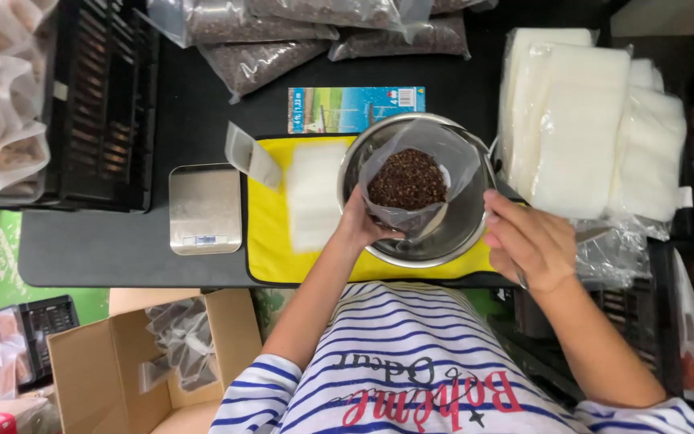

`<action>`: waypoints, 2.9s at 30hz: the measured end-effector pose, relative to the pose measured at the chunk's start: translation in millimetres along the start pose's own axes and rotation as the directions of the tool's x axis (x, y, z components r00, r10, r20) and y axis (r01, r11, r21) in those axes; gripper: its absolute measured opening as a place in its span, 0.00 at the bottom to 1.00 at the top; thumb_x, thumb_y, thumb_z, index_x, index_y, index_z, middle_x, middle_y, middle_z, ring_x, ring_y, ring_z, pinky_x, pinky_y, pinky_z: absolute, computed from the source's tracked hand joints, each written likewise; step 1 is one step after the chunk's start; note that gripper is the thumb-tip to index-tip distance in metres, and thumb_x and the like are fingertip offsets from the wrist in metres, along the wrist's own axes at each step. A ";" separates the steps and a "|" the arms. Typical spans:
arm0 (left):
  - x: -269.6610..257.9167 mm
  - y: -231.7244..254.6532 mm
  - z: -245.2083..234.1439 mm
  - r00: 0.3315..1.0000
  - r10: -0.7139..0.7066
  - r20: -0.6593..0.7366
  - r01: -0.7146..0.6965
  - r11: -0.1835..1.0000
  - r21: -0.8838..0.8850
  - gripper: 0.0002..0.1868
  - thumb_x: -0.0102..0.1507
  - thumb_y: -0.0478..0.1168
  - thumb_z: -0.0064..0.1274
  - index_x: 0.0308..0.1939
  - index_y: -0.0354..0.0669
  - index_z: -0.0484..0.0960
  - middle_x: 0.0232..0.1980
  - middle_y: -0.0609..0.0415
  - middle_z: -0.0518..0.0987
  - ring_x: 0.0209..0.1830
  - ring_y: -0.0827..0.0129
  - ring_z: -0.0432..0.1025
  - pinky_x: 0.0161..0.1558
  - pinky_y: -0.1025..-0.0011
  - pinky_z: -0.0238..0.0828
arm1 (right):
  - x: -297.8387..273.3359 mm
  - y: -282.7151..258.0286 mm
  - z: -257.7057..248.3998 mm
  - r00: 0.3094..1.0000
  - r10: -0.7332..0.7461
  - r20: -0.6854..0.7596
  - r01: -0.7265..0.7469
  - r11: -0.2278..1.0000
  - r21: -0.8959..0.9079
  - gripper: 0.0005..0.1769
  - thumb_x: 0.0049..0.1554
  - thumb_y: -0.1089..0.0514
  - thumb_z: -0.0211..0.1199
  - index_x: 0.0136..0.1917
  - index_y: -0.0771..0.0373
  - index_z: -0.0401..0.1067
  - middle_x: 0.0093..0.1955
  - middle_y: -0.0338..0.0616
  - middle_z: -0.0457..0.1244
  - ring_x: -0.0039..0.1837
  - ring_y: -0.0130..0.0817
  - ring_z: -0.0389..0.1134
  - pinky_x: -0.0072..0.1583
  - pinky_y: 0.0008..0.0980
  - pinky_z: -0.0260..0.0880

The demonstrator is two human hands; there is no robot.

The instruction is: Scooping beans from a metal bowl into small plastic bags and weighing them on a digital scale for packaging.

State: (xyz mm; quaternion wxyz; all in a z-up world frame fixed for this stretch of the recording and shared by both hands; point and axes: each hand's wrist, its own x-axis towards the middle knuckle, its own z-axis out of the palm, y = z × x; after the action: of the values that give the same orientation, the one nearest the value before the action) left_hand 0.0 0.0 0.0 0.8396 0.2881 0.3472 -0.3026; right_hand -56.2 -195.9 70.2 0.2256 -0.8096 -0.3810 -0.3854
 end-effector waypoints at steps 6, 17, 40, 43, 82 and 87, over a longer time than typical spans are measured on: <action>23.7 -11.1 -12.1 0.999 0.035 0.008 -0.035 0.999 0.009 0.34 0.56 0.55 0.39 0.60 0.44 0.48 0.63 0.38 0.31 0.57 0.27 0.33 0.42 0.26 0.42 | 1.5 9.3 63.6 0.938 0.283 -0.201 -0.305 0.948 -0.092 0.03 0.51 0.67 0.57 0.35 0.69 0.69 0.36 0.50 0.64 0.37 0.42 0.65 0.39 0.32 0.66; 8.0 -15.0 5.8 0.999 0.035 0.004 -0.035 0.999 -0.003 0.39 0.56 0.61 0.37 0.63 0.51 0.38 0.64 0.45 0.23 0.61 0.37 0.27 0.45 0.28 0.38 | -10.3 -17.3 67.0 0.843 0.537 -0.035 -0.538 0.843 -0.009 0.16 0.57 0.63 0.45 0.31 0.66 0.68 0.27 0.44 0.61 0.31 0.40 0.62 0.35 0.30 0.63; -80.6 41.7 -91.6 0.935 0.220 0.277 -0.346 0.735 0.583 0.21 0.58 0.38 0.34 0.53 0.33 0.63 0.51 0.40 0.66 0.53 0.56 0.61 0.54 0.61 0.52 | 35.0 -63.1 33.9 0.580 0.784 0.221 -0.778 0.614 -0.133 0.16 0.58 0.58 0.45 0.35 0.65 0.70 0.37 0.45 0.63 0.40 0.43 0.62 0.47 0.35 0.57; -70.3 63.3 -119.3 0.775 0.586 0.236 -0.573 0.493 0.655 0.12 0.50 0.32 0.41 0.35 0.37 0.76 0.22 0.49 0.74 0.24 0.70 0.67 0.35 0.72 0.66 | 30.6 -68.9 35.1 0.530 0.832 0.162 -0.828 0.549 -0.115 0.15 0.58 0.61 0.47 0.35 0.68 0.70 0.41 0.49 0.63 0.42 0.47 0.62 0.45 0.36 0.60; -71.3 115.9 -191.4 0.187 0.973 0.133 -0.604 0.007 0.797 0.58 0.48 0.38 0.63 0.60 0.45 0.25 0.66 0.41 0.38 0.68 0.56 0.38 0.64 0.62 0.36 | -7.3 -54.1 26.2 -0.226 0.970 -0.093 -0.757 -0.114 0.644 0.11 0.53 0.58 0.46 0.39 0.66 0.67 0.26 0.42 0.57 0.26 0.22 0.55 0.28 0.19 0.60; -75.8 116.4 -200.4 0.192 0.972 0.133 -0.552 -0.005 0.834 0.57 0.49 0.41 0.62 0.61 0.45 0.27 0.66 0.42 0.38 0.68 0.56 0.37 0.63 0.60 0.36 | -8.8 -53.0 24.9 -0.217 0.970 -0.105 -0.730 -0.090 0.678 0.12 0.54 0.55 0.47 0.41 0.65 0.68 0.26 0.40 0.59 0.26 0.21 0.58 0.29 0.18 0.62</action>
State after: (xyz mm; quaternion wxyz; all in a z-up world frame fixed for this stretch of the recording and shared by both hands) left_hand -43.1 238.1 -29.6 0.5199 0.8101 0.1544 0.2226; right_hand -90.5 -151.2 52.0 0.6839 -0.5894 0.3483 -0.2523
